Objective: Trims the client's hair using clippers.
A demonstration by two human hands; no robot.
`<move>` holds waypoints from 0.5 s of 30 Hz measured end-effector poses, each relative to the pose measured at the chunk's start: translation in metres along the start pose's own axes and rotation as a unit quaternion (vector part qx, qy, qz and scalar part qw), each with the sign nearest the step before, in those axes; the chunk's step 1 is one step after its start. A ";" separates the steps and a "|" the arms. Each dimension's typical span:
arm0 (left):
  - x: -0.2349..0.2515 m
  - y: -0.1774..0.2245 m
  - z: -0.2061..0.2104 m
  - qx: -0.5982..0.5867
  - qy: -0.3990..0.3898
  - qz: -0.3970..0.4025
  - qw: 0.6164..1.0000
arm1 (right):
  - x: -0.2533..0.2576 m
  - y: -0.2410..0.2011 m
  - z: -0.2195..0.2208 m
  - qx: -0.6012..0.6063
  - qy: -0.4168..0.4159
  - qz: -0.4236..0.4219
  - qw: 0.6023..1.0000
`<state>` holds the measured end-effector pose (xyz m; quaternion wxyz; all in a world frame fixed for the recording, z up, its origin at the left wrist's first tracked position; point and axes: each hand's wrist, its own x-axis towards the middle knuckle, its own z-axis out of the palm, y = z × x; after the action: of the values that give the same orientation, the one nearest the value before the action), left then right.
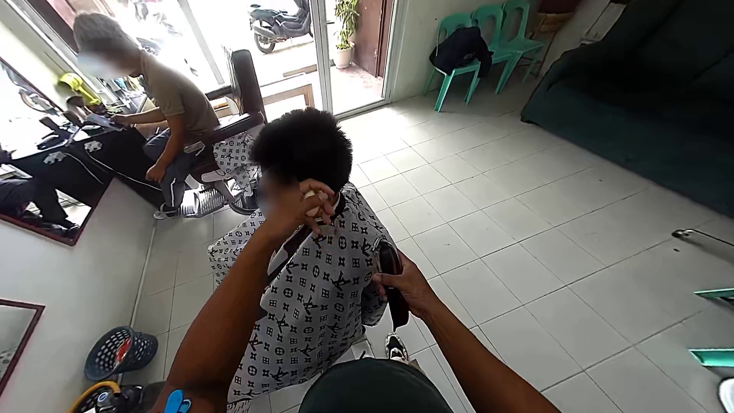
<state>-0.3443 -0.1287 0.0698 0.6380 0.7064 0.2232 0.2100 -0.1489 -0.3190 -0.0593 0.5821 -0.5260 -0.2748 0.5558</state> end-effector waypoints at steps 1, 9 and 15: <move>-0.001 -0.006 -0.002 0.013 -0.021 -0.035 0.999 | 0.000 -0.004 0.002 -0.006 -0.005 -0.005 1.000; -0.107 -0.094 0.038 0.030 0.063 -0.129 0.989 | 0.034 -0.034 0.057 -0.017 -0.049 -0.026 0.998; -0.191 -0.153 0.083 -0.125 0.265 -0.194 0.936 | 0.062 -0.040 0.127 0.104 -0.063 -0.044 0.992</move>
<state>-0.4580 -0.2938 -0.0927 0.6673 0.4826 0.4889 0.2877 -0.2352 -0.2148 -0.0010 0.6387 -0.4141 -0.2746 0.5875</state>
